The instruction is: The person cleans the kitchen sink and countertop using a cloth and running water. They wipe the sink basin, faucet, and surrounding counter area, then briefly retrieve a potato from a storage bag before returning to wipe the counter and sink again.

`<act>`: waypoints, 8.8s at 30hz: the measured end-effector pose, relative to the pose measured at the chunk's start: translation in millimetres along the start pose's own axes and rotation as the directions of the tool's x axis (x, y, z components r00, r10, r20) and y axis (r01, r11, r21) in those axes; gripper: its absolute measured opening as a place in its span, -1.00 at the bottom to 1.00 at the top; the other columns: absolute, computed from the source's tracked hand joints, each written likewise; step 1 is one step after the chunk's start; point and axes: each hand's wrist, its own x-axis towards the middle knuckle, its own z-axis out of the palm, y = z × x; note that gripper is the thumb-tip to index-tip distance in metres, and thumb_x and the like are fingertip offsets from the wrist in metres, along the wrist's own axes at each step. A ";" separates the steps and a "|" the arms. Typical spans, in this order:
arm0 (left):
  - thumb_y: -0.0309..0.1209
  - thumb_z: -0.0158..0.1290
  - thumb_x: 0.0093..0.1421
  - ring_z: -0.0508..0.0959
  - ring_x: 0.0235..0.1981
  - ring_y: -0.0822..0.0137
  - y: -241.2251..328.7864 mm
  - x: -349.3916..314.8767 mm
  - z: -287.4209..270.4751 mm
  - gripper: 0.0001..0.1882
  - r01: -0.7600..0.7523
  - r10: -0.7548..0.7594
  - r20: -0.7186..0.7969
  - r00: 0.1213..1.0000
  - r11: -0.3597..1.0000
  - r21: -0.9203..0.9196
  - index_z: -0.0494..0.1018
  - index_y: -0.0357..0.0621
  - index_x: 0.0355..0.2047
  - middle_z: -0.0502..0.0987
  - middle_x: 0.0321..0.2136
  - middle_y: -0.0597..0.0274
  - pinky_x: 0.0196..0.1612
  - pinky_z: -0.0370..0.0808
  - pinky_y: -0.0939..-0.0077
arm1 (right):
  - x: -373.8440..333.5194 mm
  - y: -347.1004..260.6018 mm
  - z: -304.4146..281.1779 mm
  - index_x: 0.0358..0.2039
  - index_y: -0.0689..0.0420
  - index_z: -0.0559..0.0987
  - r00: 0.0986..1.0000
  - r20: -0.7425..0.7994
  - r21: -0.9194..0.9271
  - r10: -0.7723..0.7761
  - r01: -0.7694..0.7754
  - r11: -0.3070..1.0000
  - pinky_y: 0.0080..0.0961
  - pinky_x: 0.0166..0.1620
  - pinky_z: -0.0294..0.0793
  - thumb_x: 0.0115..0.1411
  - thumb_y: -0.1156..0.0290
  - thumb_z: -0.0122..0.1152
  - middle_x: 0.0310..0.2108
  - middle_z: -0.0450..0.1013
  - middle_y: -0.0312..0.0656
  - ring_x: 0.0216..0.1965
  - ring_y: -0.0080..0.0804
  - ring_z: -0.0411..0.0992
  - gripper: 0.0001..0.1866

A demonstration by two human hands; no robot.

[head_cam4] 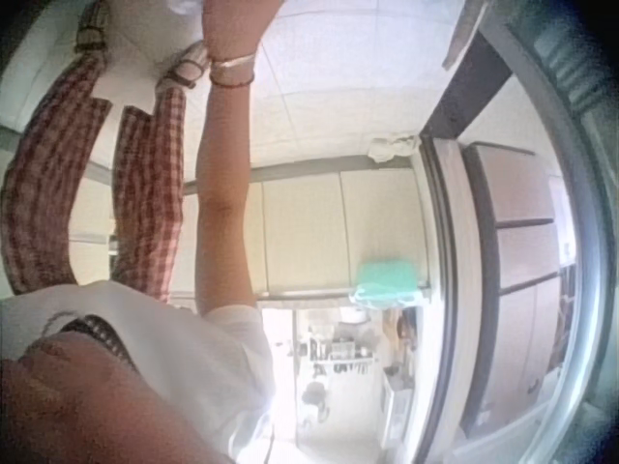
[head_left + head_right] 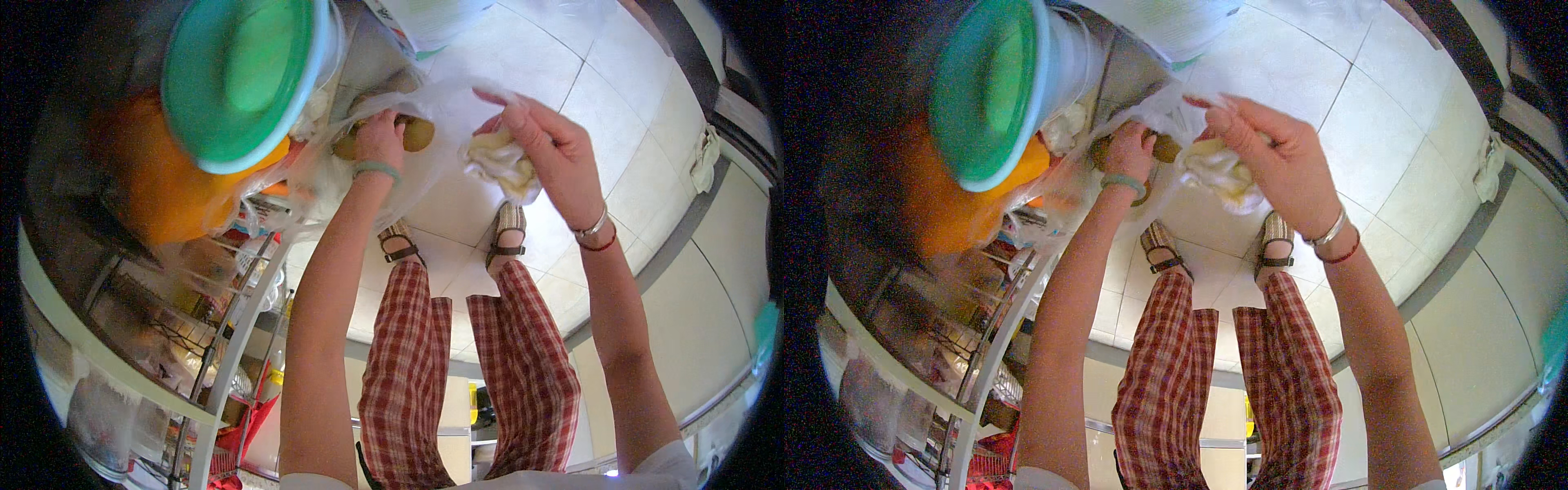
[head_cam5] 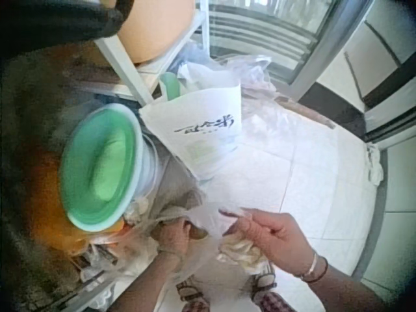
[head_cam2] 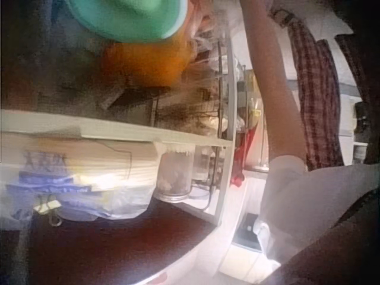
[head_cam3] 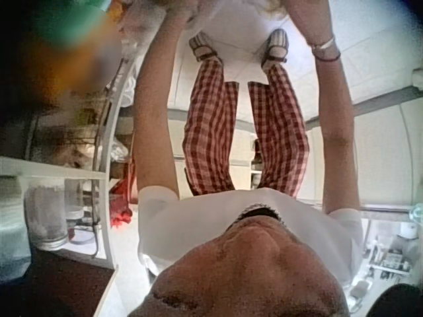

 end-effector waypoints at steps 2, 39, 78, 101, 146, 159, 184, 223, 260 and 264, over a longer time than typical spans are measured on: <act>-0.28 0.05 0.16 0.48 -0.07 -0.04 29.5 17.7 -1.2 -0.64 0.097 -0.105 0.143 0.984 0.994 0.058 0.43 -0.19 -0.07 0.51 -0.12 -0.05 -0.01 0.39 0.08 | -4.5 4.4 -8.3 -0.18 0.28 0.58 0.999 0.011 -0.002 0.035 -0.035 0.999 -0.57 -0.13 0.49 0.36 0.23 -0.03 -0.09 0.52 -0.12 -0.19 -0.53 0.49 -0.64; 0.23 -0.08 0.16 0.51 -0.05 0.13 -18.0 -108.2 -116.9 -0.23 0.717 -0.006 0.791 0.612 -0.418 -0.558 0.26 -0.13 0.15 0.42 0.01 0.04 -0.09 0.57 0.09 | -10.9 -36.1 38.8 -0.02 0.24 0.54 1.000 0.016 0.351 -0.019 0.012 0.936 -0.65 -0.14 0.48 0.33 0.29 0.04 -0.21 0.56 -0.26 -0.22 -0.62 0.47 -0.67; 0.03 0.30 -0.09 0.44 0.04 0.20 -2.2 -74.1 -154.4 -0.12 0.652 -0.410 0.519 0.751 0.328 -0.684 0.25 -0.22 0.14 0.41 0.05 0.02 0.02 0.46 0.33 | -8.6 -61.4 38.6 -0.08 0.24 0.55 0.998 -0.046 0.014 -0.042 0.043 0.999 -0.63 -0.12 0.42 0.30 0.36 0.07 -0.23 0.54 -0.27 -0.21 -0.63 0.42 -0.73; -0.37 0.21 0.10 0.44 0.06 0.22 18.1 -100.4 -89.6 -0.45 0.185 -0.281 -0.002 0.960 0.638 -0.748 0.34 -0.14 0.11 0.40 0.07 0.06 -0.03 0.47 0.38 | 20.7 -11.9 4.7 -0.15 0.16 0.58 0.910 -0.164 0.555 0.380 -0.233 0.798 -0.56 -0.41 0.58 0.27 0.27 0.09 -0.31 0.54 -0.25 -0.39 -0.51 0.52 -0.73; -0.22 0.04 0.29 0.50 -0.19 0.50 320.4 -319.8 -240.7 -0.63 0.615 0.108 0.671 0.734 0.314 -0.723 0.42 -0.17 0.01 0.52 -0.18 0.36 -0.16 0.47 0.59 | -398.7 -170.1 5.8 0.04 0.12 0.48 0.777 -0.551 0.316 0.305 -0.144 0.938 -0.52 -0.15 0.48 0.11 0.45 0.22 -0.20 0.53 -0.15 -0.23 -0.49 0.48 -0.57; -0.29 0.05 0.27 0.48 -0.16 0.50 523.2 -424.1 -235.6 -0.62 0.319 0.431 0.572 0.698 0.527 -0.787 0.41 -0.17 0.05 0.50 -0.12 0.25 -0.12 0.47 0.59 | -611.1 -190.0 -93.2 -0.10 0.17 0.59 0.431 -0.853 0.353 0.294 0.061 0.934 -0.77 -0.36 0.35 0.19 0.55 0.15 -0.40 0.52 -0.39 -0.46 -0.76 0.33 -0.75; -0.40 0.07 0.23 0.53 -0.49 0.55 915.9 -638.6 -117.7 -0.67 0.129 0.714 0.619 0.329 0.615 -0.778 0.44 0.03 0.03 0.55 -0.24 0.31 -0.63 0.46 0.73 | -994.8 -146.9 -312.2 -0.20 0.26 0.58 -0.222 -0.937 0.159 0.268 0.413 0.897 -0.66 -0.16 0.45 0.24 0.34 0.15 -0.28 0.56 -0.24 -0.27 -0.62 0.45 -0.75; 0.07 -0.19 0.23 -0.36 0.42 0.28 1247.3 -659.6 144.9 -0.12 -0.834 0.556 0.710 -0.433 -0.547 -0.080 -0.27 -0.10 0.38 -0.30 0.41 0.29 0.37 -0.42 0.04 | -1043.1 0.4 -630.7 0.24 0.18 0.24 -0.103 -0.994 0.095 0.028 -0.734 0.672 -0.28 0.35 -0.04 0.18 0.42 -0.06 0.32 0.09 -0.14 0.37 -0.20 -0.03 -0.43; -0.32 -0.20 0.24 -0.29 0.42 0.24 1335.9 -412.2 94.6 -0.26 -0.978 0.827 0.539 -0.160 -0.207 0.027 -0.20 -0.15 0.37 -0.23 0.40 0.23 0.39 -0.39 0.10 | -840.1 -84.9 -821.1 0.32 0.13 0.13 0.098 -0.991 -0.136 -0.096 -0.794 0.592 -0.19 0.37 -0.22 0.26 0.21 -0.14 0.39 -0.06 -0.22 0.42 -0.21 -0.24 -0.37; -0.33 -0.17 0.22 -0.29 0.42 0.22 1337.6 -330.8 53.8 -0.25 -0.994 0.854 0.520 -0.007 -0.063 0.091 -0.20 -0.17 0.37 -0.25 0.40 0.17 0.38 -0.36 0.09 | -766.5 -127.7 -857.9 0.30 0.15 0.16 0.234 -0.960 -0.280 -0.157 -0.733 0.620 -0.18 0.38 -0.23 0.28 0.21 -0.14 0.38 -0.06 -0.23 0.42 -0.24 -0.23 -0.40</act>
